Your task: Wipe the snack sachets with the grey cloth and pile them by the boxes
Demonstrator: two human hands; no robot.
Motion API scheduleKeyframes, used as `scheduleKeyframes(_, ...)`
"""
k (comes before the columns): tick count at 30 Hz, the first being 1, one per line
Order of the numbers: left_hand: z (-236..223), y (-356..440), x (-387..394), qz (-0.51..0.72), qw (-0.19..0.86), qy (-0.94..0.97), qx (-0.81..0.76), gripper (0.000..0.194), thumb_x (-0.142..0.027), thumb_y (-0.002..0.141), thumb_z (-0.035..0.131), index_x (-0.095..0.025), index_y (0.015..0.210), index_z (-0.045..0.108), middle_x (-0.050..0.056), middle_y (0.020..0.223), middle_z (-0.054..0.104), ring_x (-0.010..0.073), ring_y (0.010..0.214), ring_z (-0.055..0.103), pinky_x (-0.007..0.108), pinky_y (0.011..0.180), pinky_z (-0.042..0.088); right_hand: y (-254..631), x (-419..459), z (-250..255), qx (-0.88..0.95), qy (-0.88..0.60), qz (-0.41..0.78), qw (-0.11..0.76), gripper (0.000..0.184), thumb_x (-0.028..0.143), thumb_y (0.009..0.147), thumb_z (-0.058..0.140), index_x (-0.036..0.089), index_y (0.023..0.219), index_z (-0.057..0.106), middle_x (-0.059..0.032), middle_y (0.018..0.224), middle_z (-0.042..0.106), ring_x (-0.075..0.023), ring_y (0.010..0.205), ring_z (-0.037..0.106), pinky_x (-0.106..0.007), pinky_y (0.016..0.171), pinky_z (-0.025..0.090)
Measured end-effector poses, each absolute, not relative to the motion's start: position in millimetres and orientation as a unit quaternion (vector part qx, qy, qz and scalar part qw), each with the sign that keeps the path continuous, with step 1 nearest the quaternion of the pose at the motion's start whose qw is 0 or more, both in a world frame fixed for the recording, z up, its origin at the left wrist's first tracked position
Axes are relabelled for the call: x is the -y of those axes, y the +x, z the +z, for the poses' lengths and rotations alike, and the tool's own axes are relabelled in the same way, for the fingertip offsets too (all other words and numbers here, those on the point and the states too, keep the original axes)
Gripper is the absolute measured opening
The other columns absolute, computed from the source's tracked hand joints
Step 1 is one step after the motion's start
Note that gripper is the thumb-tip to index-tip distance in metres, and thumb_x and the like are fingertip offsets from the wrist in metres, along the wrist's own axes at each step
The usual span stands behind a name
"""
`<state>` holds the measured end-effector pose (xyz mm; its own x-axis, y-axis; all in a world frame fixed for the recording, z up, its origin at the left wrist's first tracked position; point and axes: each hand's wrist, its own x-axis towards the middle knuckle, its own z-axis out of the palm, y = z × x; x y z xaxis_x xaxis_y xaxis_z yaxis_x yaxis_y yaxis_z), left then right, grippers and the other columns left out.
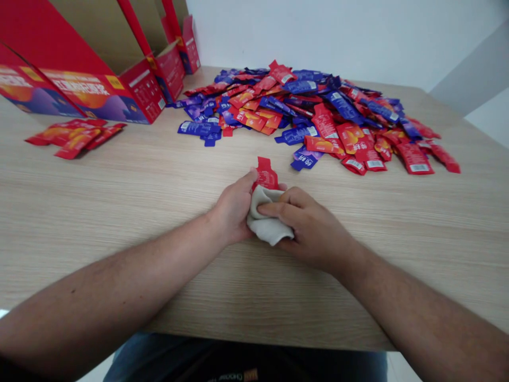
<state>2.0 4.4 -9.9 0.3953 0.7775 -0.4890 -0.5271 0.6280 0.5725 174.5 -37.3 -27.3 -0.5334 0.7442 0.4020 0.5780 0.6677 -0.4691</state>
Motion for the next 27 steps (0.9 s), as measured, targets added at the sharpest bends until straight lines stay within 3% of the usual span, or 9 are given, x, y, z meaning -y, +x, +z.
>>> scheduleKeyframes(5,-7.2,3.1,-4.0,0.429,0.806,0.178,-0.366,0.055,-0.039,0.115,0.033,-0.015,0.085,0.073,0.011,0.081,0.077,0.0251,0.089,0.078,0.037,0.090,0.063,176.5,36.6,-26.6,0.839,-0.433,0.107,0.312,0.045,0.018,0.089,0.075,0.020,0.133,0.076,-0.0108,0.109,0.069,-0.0267,0.098,0.068,-0.042,0.086,0.061)
scheduleKeyframes(9,-4.4,4.2,-2.4,0.396,0.816,0.163,-0.388,0.058,-0.044,0.115,0.034,-0.016,0.081,0.072,0.012,0.080,0.077,0.0261,0.088,0.078,0.037,0.089,0.064,174.6,38.9,-23.6,0.867,-0.390,0.136,0.280,0.046,0.020,0.089,0.076,0.020,0.135,0.076,-0.0106,0.111,0.069,-0.0277,0.100,0.069,-0.041,0.083,0.061)
scheduleKeyframes(14,-7.5,3.3,-2.2,0.431,0.802,0.188,-0.368,0.049,-0.037,0.114,0.038,-0.016,0.085,0.072,0.009,0.080,0.076,0.0223,0.083,0.076,0.034,0.087,0.062,174.9,38.9,-22.5,0.839,-0.443,0.097,0.301,0.045,0.018,0.089,0.075,0.018,0.135,0.077,-0.0116,0.109,0.068,-0.0265,0.097,0.068,-0.041,0.083,0.060)
scheduleKeyframes(18,-8.2,1.5,-1.7,0.389,0.817,0.183,-0.385,0.055,-0.048,0.113,0.039,-0.016,0.086,0.073,0.011,0.080,0.076,0.0251,0.084,0.077,0.036,0.083,0.064,175.4,38.9,-23.4,0.874,-0.377,0.138,0.274,0.045,0.019,0.090,0.076,0.023,0.135,0.076,-0.0088,0.108,0.069,-0.0251,0.098,0.068,-0.039,0.085,0.060)
scheduleKeyframes(22,-6.5,1.9,-1.0,0.420,0.807,0.196,-0.365,0.051,-0.041,0.114,0.037,-0.017,0.086,0.072,0.010,0.083,0.077,0.0233,0.088,0.077,0.034,0.086,0.063,175.4,38.7,-23.7,0.846,-0.427,0.110,0.300,0.045,0.019,0.091,0.073,0.019,0.136,0.076,-0.0122,0.111,0.069,-0.0266,0.099,0.068,-0.042,0.085,0.060)
scheduleKeyframes(27,-3.5,0.1,-1.3,0.391,0.809,0.170,-0.405,0.053,-0.046,0.113,0.037,-0.016,0.089,0.073,0.014,0.088,0.078,0.0268,0.087,0.076,0.039,0.087,0.062,176.6,39.3,-21.5,0.878,-0.373,0.162,0.254,0.044,0.025,0.092,0.076,0.026,0.136,0.076,-0.0078,0.111,0.070,-0.0245,0.099,0.069,-0.038,0.084,0.060)
